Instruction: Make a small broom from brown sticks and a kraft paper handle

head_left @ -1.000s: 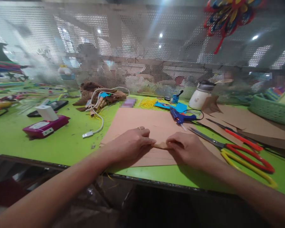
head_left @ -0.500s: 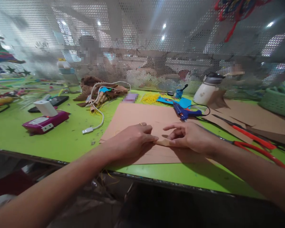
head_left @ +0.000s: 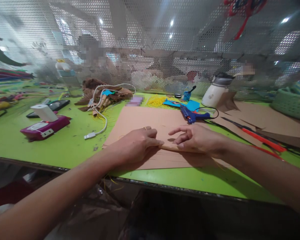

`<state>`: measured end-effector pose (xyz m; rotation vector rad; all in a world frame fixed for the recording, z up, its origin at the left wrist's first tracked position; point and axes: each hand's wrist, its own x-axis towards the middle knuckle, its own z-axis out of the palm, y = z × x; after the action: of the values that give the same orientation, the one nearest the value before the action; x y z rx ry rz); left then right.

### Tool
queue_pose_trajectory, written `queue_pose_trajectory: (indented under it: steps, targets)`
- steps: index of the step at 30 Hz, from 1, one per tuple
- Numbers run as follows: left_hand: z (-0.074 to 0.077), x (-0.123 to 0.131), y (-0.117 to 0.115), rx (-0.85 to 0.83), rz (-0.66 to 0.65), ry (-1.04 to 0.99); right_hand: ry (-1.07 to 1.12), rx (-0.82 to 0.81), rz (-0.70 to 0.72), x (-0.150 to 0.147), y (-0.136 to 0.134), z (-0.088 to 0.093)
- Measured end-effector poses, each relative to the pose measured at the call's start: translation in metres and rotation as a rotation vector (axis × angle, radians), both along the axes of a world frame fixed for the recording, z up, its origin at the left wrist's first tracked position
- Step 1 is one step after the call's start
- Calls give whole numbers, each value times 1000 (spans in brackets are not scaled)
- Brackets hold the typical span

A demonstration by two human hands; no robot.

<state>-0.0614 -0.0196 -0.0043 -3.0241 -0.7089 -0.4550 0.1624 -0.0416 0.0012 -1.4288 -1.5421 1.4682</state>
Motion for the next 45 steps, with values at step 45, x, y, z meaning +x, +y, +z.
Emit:
queue_pose_trajectory:
  steps: [45]
  targets:
    - [2,0,1,-85,46,-10,-947,1197,319,-22,-8,-28]
